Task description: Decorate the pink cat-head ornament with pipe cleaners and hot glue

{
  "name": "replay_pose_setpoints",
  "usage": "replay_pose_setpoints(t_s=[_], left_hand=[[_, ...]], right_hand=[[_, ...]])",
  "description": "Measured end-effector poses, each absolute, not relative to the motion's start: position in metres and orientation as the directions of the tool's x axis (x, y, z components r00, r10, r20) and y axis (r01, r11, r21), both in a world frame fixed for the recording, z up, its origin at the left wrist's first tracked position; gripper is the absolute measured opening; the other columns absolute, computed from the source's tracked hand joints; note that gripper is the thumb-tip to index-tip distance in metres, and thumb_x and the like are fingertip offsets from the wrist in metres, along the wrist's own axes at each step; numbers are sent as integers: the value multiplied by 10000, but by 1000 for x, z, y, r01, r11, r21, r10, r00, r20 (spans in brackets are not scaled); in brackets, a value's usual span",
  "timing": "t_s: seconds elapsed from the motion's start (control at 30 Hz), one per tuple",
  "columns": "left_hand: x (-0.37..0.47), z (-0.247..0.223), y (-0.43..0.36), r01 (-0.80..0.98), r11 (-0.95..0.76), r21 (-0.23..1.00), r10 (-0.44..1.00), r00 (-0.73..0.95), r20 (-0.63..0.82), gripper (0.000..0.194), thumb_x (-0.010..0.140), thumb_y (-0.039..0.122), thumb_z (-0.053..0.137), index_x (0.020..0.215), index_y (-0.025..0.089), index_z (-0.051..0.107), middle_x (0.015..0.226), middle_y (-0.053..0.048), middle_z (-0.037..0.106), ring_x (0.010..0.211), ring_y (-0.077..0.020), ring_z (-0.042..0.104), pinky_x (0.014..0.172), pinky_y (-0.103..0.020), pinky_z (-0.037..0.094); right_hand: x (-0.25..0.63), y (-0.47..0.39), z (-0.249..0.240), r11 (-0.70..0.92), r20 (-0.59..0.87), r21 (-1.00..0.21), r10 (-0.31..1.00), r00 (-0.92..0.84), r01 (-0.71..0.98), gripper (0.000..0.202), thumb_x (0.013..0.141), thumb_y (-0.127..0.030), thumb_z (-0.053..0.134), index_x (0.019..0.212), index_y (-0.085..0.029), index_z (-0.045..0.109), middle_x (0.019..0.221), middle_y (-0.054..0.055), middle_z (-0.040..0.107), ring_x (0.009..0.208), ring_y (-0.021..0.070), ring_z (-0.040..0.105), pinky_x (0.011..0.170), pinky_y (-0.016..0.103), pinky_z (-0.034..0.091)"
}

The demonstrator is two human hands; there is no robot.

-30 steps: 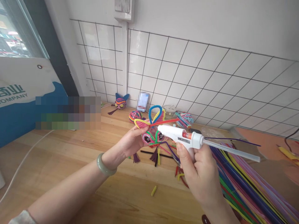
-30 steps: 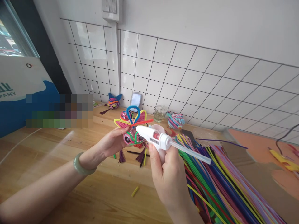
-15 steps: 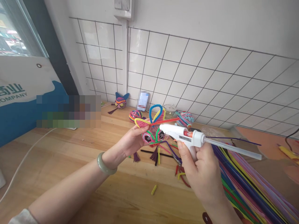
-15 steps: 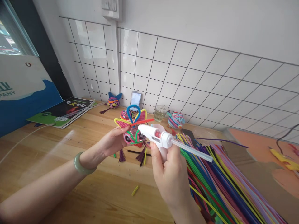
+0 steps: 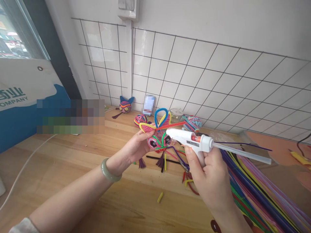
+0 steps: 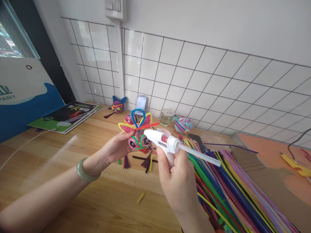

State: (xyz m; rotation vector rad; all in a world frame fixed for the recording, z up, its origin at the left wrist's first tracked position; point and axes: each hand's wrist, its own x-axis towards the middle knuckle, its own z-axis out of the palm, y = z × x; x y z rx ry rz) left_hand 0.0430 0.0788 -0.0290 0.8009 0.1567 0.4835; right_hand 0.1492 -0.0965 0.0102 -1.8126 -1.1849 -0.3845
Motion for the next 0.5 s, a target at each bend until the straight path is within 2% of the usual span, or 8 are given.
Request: replay_pose_setpoints(t_s=[0.17, 0.37, 0.5], left_hand=[[43, -30, 81, -364, 606, 708, 460, 886, 62, 270, 833, 251, 645, 1099, 208, 637, 1087, -88, 693, 888, -230, 670, 805, -388, 519], [44, -31, 82, -368, 611, 701, 452, 889, 73, 210, 845, 246, 633, 1042, 180, 656, 1062, -100, 703, 896, -229, 669, 816, -374, 522], [42, -30, 81, -379, 609, 697, 462, 883, 77, 236, 843, 242, 639, 1071, 182, 649, 1064, -91, 705, 879, -215, 673, 806, -366, 528]], right_hand=[[150, -97, 10, -138, 653, -539, 553, 517, 831, 214, 876, -392, 563, 975, -206, 526, 900, 126, 741, 851, 275, 716, 621, 327, 541], [152, -97, 11, -138, 624, -572, 567, 538, 809, 310, 886, -411, 542, 1101, -188, 537, 1050, 154, 713, 987, 283, 677, 706, 351, 540], [152, -97, 15, -136, 629, -579, 553, 547, 804, 319, 871, -414, 557, 1087, -180, 563, 994, 139, 716, 908, 264, 688, 691, 340, 542]])
